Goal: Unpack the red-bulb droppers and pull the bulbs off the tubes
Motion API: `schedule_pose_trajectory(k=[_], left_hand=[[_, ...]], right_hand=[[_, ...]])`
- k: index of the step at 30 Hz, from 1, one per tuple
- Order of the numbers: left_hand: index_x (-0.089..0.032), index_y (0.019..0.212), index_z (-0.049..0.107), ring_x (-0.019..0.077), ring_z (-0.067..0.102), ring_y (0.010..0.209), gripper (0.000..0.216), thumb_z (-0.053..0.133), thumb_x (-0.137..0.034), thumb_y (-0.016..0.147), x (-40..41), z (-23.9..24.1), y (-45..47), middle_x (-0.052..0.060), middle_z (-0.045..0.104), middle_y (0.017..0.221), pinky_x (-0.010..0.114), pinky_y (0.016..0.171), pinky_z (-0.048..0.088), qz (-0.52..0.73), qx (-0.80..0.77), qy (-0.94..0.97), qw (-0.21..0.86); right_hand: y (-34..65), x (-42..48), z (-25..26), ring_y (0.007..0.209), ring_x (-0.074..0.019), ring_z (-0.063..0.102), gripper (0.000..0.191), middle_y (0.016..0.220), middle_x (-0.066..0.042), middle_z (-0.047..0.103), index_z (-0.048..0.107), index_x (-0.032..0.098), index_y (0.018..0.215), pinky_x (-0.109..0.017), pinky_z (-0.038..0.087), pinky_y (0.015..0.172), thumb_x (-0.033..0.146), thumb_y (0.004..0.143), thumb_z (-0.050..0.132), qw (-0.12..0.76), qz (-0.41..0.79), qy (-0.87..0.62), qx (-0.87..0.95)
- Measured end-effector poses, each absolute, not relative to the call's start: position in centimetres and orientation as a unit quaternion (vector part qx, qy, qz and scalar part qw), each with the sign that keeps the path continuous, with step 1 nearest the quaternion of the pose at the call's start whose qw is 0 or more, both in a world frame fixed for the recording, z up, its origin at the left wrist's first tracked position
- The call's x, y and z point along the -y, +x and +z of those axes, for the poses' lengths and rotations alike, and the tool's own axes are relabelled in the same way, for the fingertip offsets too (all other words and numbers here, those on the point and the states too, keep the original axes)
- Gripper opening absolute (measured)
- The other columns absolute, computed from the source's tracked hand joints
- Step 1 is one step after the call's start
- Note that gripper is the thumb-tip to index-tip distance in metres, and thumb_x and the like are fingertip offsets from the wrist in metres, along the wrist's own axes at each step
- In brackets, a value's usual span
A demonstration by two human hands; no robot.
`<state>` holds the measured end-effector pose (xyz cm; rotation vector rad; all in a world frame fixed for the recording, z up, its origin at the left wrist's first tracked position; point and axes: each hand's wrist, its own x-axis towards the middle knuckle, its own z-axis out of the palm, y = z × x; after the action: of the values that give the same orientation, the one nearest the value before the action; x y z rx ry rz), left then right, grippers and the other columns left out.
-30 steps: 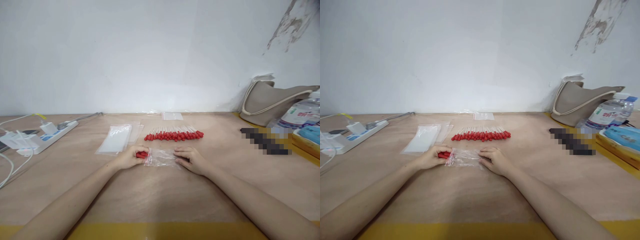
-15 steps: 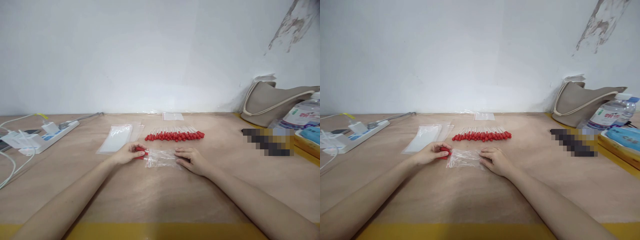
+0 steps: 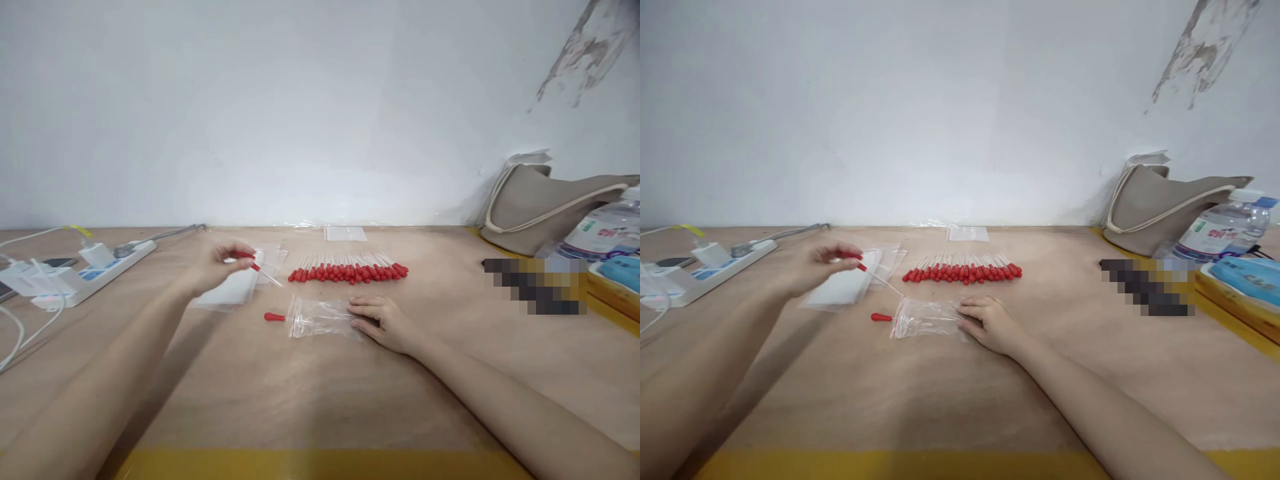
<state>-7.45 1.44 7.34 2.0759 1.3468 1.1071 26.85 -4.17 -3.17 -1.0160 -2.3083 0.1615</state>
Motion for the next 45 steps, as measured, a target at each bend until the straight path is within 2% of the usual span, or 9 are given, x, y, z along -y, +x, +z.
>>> schedule_pose_trajectory(k=[5,11,15,20,27,31,35,41,45], left_hand=[[-0.019,0.076,0.063,0.0159,0.06,0.085,0.016,0.061,-0.035,0.073,-1.3,8.7,-5.8,0.003,0.063,0.089,0.031,0.078,0.051,0.536,-0.397,0.745,-0.015],[-0.019,0.077,0.062,0.0147,0.057,0.09,0.017,0.048,-0.025,0.084,-3.9,3.2,-0.4,0.005,0.063,0.093,0.032,0.084,0.045,0.482,-0.312,0.814,-0.089],[-0.019,0.082,0.062,0.0156,0.055,0.092,0.02,0.043,-0.023,0.086,-5.8,0.4,1.6,0.006,0.062,0.097,0.033,0.084,0.044,0.415,-0.308,0.852,-0.084],[-0.017,0.083,0.063,0.0166,0.056,0.088,0.017,0.048,-0.026,0.084,-5.9,-0.3,2.3,0.007,0.062,0.094,0.032,0.082,0.045,0.363,-0.316,0.874,-0.07],[-0.018,0.091,0.064,0.015,0.057,0.089,0.022,0.045,-0.017,0.081,-5.3,0.8,1.4,0.005,0.061,0.097,0.029,0.08,0.047,0.423,-0.372,0.826,-0.021],[-0.017,0.093,0.063,0.0135,0.059,0.079,0.02,0.05,-0.025,0.08,-5.4,0.8,0.8,0.004,0.062,0.09,0.026,0.073,0.05,0.478,-0.417,0.773,0.017],[-0.017,0.091,0.063,0.0144,0.061,0.076,0.02,0.054,-0.03,0.078,-5.2,0.3,0.7,0.004,0.064,0.089,0.026,0.07,0.05,0.457,-0.43,0.776,0.059],[-0.018,0.092,0.063,0.0205,0.06,0.086,0.029,0.062,-0.038,0.072,-5.1,0.3,1.6,0.005,0.066,0.09,0.033,0.08,0.046,0.377,-0.457,0.803,0.064],[-0.018,0.099,0.061,0.022,0.057,0.095,0.038,0.06,-0.044,0.072,-4.8,0.9,1.6,0.006,0.064,0.1,0.034,0.085,0.042,0.369,-0.451,0.807,0.094]], right_hand=[[26.9,4.1,-3.2,0.105,-0.0204,0.054,0.031,0.11,-0.005,0.061,0.06,0.024,0.109,-0.037,0.045,0.089,0.034,0.082,0.049,0.308,0.064,-0.374,0.872],[26.9,4.0,-3.3,0.105,-0.0202,0.054,0.031,0.109,-0.006,0.062,0.061,0.023,0.109,-0.037,0.045,0.089,0.033,0.082,0.049,0.307,0.058,-0.377,0.872],[26.9,4.0,-3.4,0.105,-0.0199,0.055,0.03,0.109,-0.006,0.062,0.061,0.024,0.108,-0.037,0.045,0.09,0.033,0.082,0.049,0.313,0.057,-0.372,0.872],[26.8,4.1,-3.2,0.105,-0.0197,0.055,0.03,0.109,-0.005,0.062,0.061,0.024,0.108,-0.036,0.045,0.09,0.033,0.082,0.049,0.311,0.054,-0.375,0.871],[26.9,4.0,-3.5,0.105,-0.0204,0.055,0.031,0.108,-0.006,0.062,0.061,0.024,0.108,-0.037,0.045,0.09,0.034,0.082,0.05,0.307,0.055,-0.378,0.872],[26.9,4.0,-3.4,0.105,-0.0205,0.055,0.03,0.108,-0.006,0.062,0.061,0.024,0.108,-0.037,0.045,0.089,0.034,0.082,0.049,0.308,0.052,-0.377,0.872],[26.9,4.0,-3.4,0.105,-0.0202,0.055,0.03,0.109,-0.006,0.062,0.061,0.024,0.109,-0.037,0.045,0.089,0.034,0.082,0.048,0.306,0.052,-0.377,0.873],[26.8,4.0,-3.4,0.105,-0.0198,0.054,0.031,0.11,-0.005,0.061,0.061,0.023,0.109,-0.036,0.045,0.09,0.035,0.083,0.048,0.296,0.051,-0.383,0.874],[26.8,4.1,-3.3,0.105,-0.0194,0.054,0.031,0.11,-0.005,0.062,0.061,0.023,0.109,-0.036,0.044,0.091,0.034,0.083,0.048,0.294,0.051,-0.385,0.873]])
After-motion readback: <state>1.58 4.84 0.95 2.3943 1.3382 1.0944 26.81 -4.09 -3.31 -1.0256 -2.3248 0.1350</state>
